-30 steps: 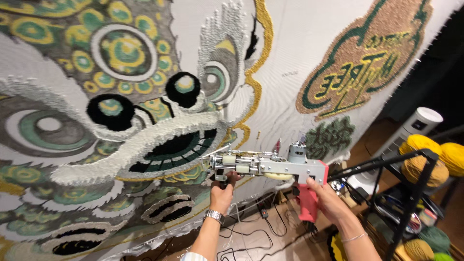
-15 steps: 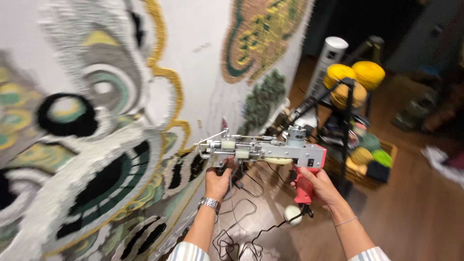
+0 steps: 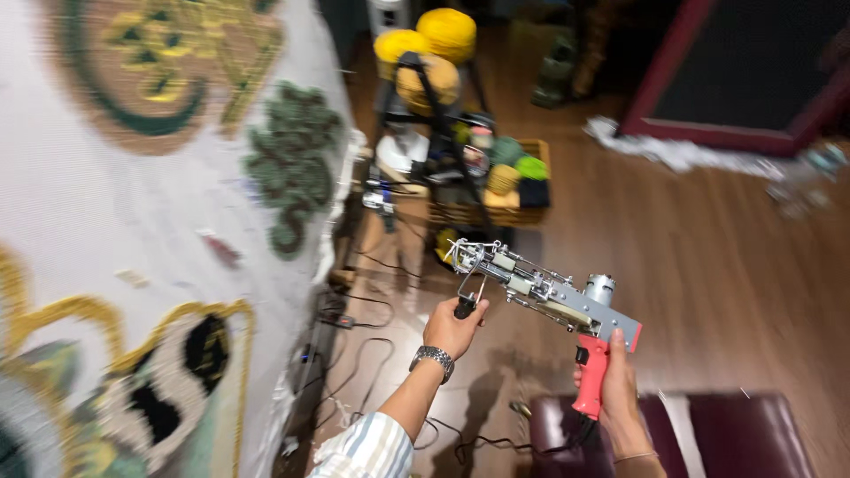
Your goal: The person uses a handheld tufting gun to apply yarn to a large canvas featuring a stylized lion design. They then switch to a small metal tool to manually adjust and refine the yarn loops on the surface.
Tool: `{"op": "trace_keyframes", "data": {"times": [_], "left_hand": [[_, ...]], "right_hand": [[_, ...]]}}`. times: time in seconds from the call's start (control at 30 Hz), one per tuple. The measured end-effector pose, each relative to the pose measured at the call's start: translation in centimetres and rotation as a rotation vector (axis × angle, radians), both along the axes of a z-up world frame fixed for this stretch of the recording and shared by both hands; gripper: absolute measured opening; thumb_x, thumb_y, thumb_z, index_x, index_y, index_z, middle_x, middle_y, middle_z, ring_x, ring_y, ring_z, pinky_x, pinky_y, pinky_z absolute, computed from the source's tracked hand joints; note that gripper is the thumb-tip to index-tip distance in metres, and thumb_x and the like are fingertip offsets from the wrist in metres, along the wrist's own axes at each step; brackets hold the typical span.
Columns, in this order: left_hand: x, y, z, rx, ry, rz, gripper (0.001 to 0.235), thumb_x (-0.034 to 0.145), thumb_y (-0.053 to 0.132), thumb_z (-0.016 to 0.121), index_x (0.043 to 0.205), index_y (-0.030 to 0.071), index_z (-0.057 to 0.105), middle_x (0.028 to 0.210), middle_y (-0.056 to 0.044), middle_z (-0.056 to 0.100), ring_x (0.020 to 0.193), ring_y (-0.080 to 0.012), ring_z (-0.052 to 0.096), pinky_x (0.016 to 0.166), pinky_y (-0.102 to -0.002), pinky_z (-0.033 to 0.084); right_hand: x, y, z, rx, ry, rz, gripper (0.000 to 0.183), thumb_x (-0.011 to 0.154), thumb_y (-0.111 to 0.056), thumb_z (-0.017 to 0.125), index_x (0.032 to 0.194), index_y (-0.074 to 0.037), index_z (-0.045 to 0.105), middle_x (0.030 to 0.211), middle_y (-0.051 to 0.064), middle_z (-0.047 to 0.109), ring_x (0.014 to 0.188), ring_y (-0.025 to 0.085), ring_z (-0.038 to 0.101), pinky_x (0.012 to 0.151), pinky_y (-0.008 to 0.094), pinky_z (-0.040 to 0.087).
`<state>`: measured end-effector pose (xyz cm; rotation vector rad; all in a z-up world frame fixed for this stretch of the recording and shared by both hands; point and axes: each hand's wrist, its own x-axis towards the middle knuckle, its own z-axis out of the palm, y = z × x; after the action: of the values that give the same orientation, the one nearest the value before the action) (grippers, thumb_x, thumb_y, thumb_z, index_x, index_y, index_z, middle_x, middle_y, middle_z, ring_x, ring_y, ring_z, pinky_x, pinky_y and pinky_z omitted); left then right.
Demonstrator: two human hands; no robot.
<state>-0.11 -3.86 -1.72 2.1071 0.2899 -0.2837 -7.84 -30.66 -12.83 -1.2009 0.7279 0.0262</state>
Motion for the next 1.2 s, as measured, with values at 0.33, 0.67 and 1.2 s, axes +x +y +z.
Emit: {"op": "trace_keyframes", "data": {"times": [0.33,0.67,1.2], "left_hand": [[-6.5,-16.1,-15.4,0.044,0.302,-0.444,0.037,0.087,0.049,0.072,0.086,0.012,0.076,0.068,-0.002,0.074,0.065,-0.0184,0.071,0.065,-0.036,0.054],[-14.5,-23.0,-34.7,0.063,0.418,-0.604,0.042,0.087,0.051,0.074,0.086,0.009,0.076,0.071,-0.007,0.074,0.067,-0.0213,0.071,0.068,-0.037,0.054],[-16.9,-26.1,-47.8,0.244,0.331,-0.676,0.045,0.083,0.052,0.076,0.087,0.007,0.078,0.08,-0.018,0.073,0.081,-0.0342,0.072,0.08,-0.042,0.056]], "right_hand": [[-18.1,-10.3,-14.1,0.005,0.357,-0.465,0.082,0.094,-0.077,0.041,0.109,-0.001,0.066,0.076,0.016,0.064,0.056,0.025,0.062,0.05,0.04,0.051],[-30.0,-13.4,-30.4,-0.009,0.522,-0.636,0.088,0.094,-0.077,0.041,0.115,0.005,0.067,0.073,0.019,0.064,0.058,0.026,0.064,0.053,0.04,0.054],[-34.3,-14.0,-45.6,0.004,0.556,-0.812,0.083,0.093,-0.072,0.052,0.116,0.006,0.067,0.086,0.021,0.07,0.062,0.028,0.066,0.057,0.041,0.055]]}}
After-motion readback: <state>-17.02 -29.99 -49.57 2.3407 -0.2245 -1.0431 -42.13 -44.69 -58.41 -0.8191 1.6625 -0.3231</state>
